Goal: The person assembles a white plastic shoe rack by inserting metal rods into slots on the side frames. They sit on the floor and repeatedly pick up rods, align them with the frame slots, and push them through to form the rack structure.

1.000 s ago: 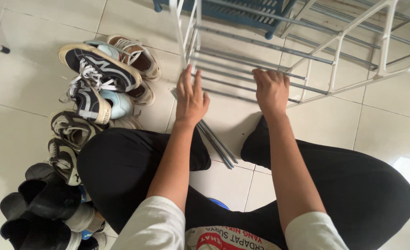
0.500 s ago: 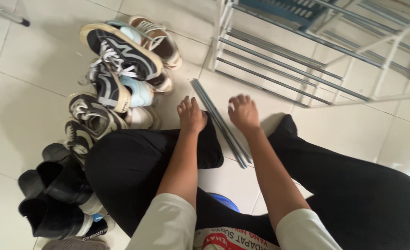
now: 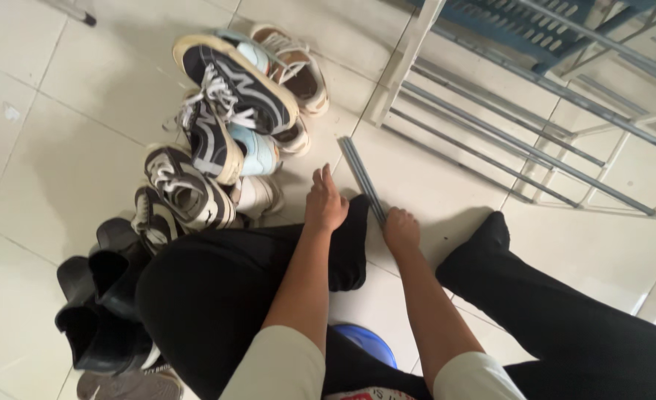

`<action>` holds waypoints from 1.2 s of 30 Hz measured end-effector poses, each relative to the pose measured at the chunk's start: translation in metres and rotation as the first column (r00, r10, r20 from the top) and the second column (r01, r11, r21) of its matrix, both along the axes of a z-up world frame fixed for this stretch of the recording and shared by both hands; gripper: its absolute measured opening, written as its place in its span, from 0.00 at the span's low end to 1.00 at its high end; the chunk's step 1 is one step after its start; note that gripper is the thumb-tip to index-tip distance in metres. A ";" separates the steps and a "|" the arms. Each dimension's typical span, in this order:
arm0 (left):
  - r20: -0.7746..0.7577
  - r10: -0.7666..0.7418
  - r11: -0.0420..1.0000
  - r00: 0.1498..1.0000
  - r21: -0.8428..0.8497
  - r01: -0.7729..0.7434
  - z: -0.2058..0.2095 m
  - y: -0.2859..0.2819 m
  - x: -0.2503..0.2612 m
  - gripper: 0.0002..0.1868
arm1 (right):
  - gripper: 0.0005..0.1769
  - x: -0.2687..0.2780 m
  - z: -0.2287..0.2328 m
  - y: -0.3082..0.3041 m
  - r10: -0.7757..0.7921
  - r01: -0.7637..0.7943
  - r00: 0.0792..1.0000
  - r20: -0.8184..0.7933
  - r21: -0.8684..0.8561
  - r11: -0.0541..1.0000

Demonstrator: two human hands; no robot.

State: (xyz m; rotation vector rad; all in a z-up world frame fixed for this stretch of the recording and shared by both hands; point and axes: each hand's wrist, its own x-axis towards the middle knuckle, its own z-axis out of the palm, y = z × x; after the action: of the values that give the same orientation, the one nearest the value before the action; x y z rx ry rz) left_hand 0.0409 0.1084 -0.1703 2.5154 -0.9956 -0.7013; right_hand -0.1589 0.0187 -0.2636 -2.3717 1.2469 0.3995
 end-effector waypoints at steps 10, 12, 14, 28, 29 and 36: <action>-0.142 0.056 0.998 0.988 0.030 -0.053 -0.006 -0.004 -0.011 0.42 | 0.15 -0.008 0.040 -0.019 -0.122 0.110 0.989 0.083 0.136 0.985; -0.115 0.077 0.992 0.990 -0.089 -0.087 -0.005 -0.005 -0.015 0.43 | 0.15 -0.005 0.066 -0.032 -0.180 0.159 0.975 0.133 0.157 0.975; -0.082 0.071 0.984 0.994 -0.160 -0.083 0.003 -0.009 -0.006 0.44 | 0.15 0.002 0.102 -0.036 -0.194 0.163 0.958 0.210 0.155 0.974; 0.474 -0.226 0.692 0.851 -0.537 0.482 0.178 -0.068 -0.014 0.25 | 0.21 -0.093 0.422 -0.096 0.287 -0.284 0.958 0.000 -0.137 0.949; 0.432 -0.268 0.705 0.861 -0.521 0.481 0.195 -0.071 -0.013 0.22 | 0.21 -0.103 0.443 -0.101 0.296 -0.287 0.955 0.026 -0.181 0.941; 0.505 -0.396 0.768 0.766 -0.275 0.578 0.322 -0.090 0.018 0.11 | 0.18 -0.129 0.523 -0.123 0.267 -0.144 0.935 0.232 -0.442 0.885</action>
State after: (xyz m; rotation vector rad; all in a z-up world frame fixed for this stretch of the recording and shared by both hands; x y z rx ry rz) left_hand 0.0587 0.0186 0.1521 2.0474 -1.8025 -0.0214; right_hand -0.2875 -0.1042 0.2593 -2.8115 1.0213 -0.1760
